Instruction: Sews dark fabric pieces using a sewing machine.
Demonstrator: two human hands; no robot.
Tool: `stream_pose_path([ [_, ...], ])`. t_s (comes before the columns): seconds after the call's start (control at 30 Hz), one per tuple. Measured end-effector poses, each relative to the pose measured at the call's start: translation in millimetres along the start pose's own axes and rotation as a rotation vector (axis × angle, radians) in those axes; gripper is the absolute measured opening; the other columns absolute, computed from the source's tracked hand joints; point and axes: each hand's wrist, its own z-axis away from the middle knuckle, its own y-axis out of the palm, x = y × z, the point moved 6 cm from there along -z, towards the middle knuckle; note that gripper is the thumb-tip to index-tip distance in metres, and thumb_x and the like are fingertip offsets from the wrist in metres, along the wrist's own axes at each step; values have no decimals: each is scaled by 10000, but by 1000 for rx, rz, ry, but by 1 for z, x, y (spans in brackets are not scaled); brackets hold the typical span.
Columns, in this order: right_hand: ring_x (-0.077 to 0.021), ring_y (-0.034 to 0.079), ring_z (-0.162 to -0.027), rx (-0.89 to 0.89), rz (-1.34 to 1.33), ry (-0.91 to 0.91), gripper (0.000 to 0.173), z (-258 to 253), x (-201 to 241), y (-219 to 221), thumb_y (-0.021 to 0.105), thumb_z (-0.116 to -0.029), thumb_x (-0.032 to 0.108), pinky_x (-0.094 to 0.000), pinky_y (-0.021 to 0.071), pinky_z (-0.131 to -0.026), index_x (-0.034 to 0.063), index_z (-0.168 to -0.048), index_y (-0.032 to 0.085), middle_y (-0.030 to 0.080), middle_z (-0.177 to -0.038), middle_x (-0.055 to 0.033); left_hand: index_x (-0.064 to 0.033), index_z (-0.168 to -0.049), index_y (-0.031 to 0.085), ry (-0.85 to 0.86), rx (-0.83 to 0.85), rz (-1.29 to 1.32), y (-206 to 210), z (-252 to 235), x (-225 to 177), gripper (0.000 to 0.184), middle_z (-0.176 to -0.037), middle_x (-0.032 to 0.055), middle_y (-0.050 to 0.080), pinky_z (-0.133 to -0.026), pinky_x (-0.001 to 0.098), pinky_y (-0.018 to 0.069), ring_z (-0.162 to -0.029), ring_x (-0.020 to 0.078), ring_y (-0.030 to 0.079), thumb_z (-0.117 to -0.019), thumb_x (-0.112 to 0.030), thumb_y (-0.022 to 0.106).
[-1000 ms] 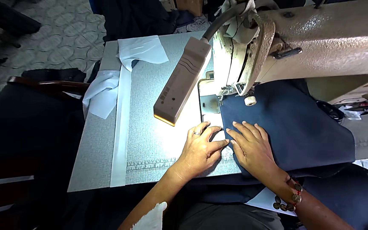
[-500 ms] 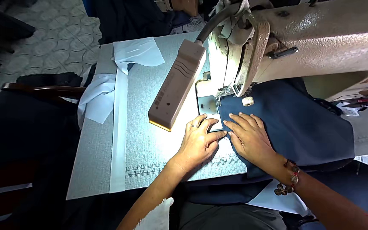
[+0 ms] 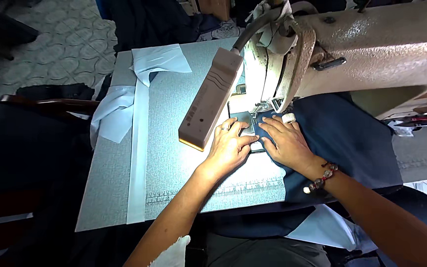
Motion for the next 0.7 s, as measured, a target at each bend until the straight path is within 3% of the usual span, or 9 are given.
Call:
stream_pose_path([
  [0.27, -395, 616, -1250, 3, -20, -10, 397, -16, -11, 2, 508, -975, 229, -618, 419, -1055, 30, -1253, 709, 678, -1311, -180, -156, -1025, 828, 3, -103, 35, -6, -14, 1, 299, -1194, 176, 692, -999, 604, 348, -1289, 446, 506, -907, -76, 565],
  [0.37, -404, 637, -1204, 10, -29, -13, 397, -22, -17, 4, 502, -989, 243, -624, 416, -1052, 31, -1254, 709, 700, -1255, -185, -158, -1011, 827, -28, -159, 71, -7, -13, 6, 348, -1252, 179, 685, -1018, 591, 350, -1317, 426, 507, -887, -44, 522],
  [0.47, -419, 650, -1169, 15, -32, 11, 397, -27, -21, 5, 512, -990, 259, -624, 416, -1061, 14, -1224, 718, 716, -1193, -206, -121, -1059, 804, -110, -263, 134, -16, -4, 19, 358, -1335, 147, 654, -1113, 536, 338, -1349, 361, 502, -904, -16, 499],
  [0.57, -428, 658, -1166, 34, -6, 29, 415, -30, -26, 5, 523, -996, 278, -640, 400, -1082, -20, -1215, 713, 718, -1178, -229, -119, -1107, 787, -210, -364, 124, -18, 3, 35, 320, -1352, 141, 635, -1074, 557, 383, -1336, 365, 504, -911, -101, 535],
  [0.63, -427, 681, -1111, 31, -14, 44, 404, -32, -27, 7, 534, -1000, 277, -658, 410, -1060, -36, -1174, 721, 729, -1116, -237, -119, -1120, 786, -226, -404, 170, -18, 2, 38, 324, -1352, 140, 637, -1042, 571, 391, -1332, 368, 507, -911, -123, 539],
  [0.7, -443, 701, -1014, 29, -9, 45, 369, -35, -28, 4, 536, -997, 247, -672, 456, -971, -52, -1073, 737, 732, -1008, -255, -129, -1120, 791, -223, -409, 187, -16, 0, 38, 358, -1373, 131, 637, -1077, 601, 375, -1375, 374, 485, -893, -67, 521],
])
